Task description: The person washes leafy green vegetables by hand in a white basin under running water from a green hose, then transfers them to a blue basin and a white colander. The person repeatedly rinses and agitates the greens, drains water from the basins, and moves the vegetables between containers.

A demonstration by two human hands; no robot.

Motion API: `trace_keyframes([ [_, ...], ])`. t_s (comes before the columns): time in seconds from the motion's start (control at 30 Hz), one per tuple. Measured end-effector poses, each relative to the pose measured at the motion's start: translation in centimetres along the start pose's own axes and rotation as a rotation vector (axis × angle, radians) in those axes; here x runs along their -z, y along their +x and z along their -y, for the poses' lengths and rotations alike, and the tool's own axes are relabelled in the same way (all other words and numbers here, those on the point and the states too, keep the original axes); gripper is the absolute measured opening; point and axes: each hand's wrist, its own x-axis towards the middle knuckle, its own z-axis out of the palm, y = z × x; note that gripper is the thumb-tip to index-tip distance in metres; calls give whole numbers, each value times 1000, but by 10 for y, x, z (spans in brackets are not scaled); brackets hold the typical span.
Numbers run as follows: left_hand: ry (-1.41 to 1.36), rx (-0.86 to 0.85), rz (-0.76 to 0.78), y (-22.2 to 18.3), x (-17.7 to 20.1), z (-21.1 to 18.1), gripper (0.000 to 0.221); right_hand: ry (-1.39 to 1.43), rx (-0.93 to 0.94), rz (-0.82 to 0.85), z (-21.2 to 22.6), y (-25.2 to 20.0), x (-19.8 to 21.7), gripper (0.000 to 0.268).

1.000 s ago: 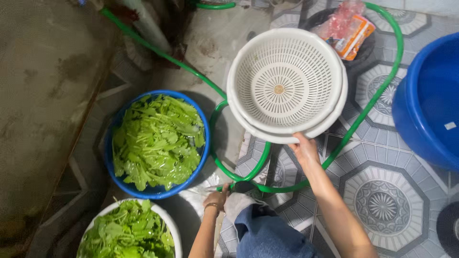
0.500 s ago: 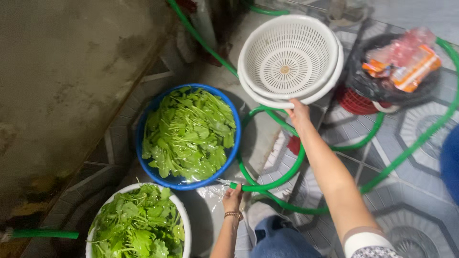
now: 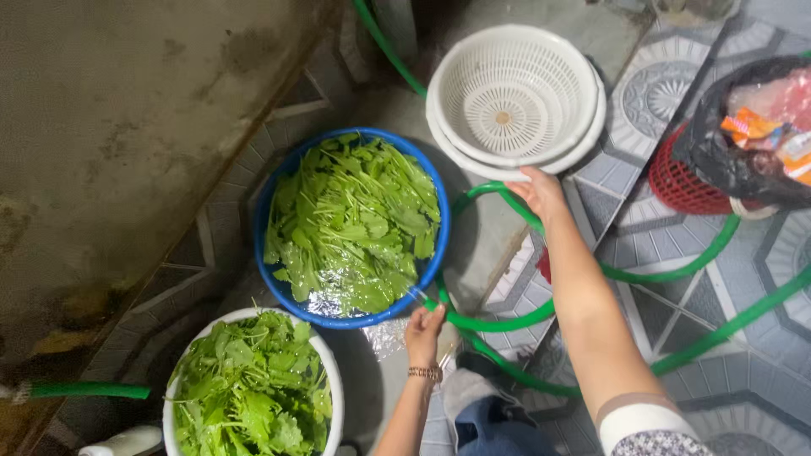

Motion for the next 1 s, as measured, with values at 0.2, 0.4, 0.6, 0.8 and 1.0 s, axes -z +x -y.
trace_keyframes([
  [0.2,82,-86,14,27,-26,-23,18,-305,76,-26,-1,-21,8,45],
  [0.4,135,-33,-22,38,-16,-29,18,-230,-13,-78,-18,-29,11,40],
  [0.6,86,-110,-1,51,-20,-42,18,-723,452,231,-89,-89,-19,18],
  [0.8,248,-186,208,53,-77,-71,37,-484,-111,533,-111,-77,-121,24],
  [1.0,443,-245,154,29,-82,-100,42,-863,325,906,-179,-60,-184,26],
])
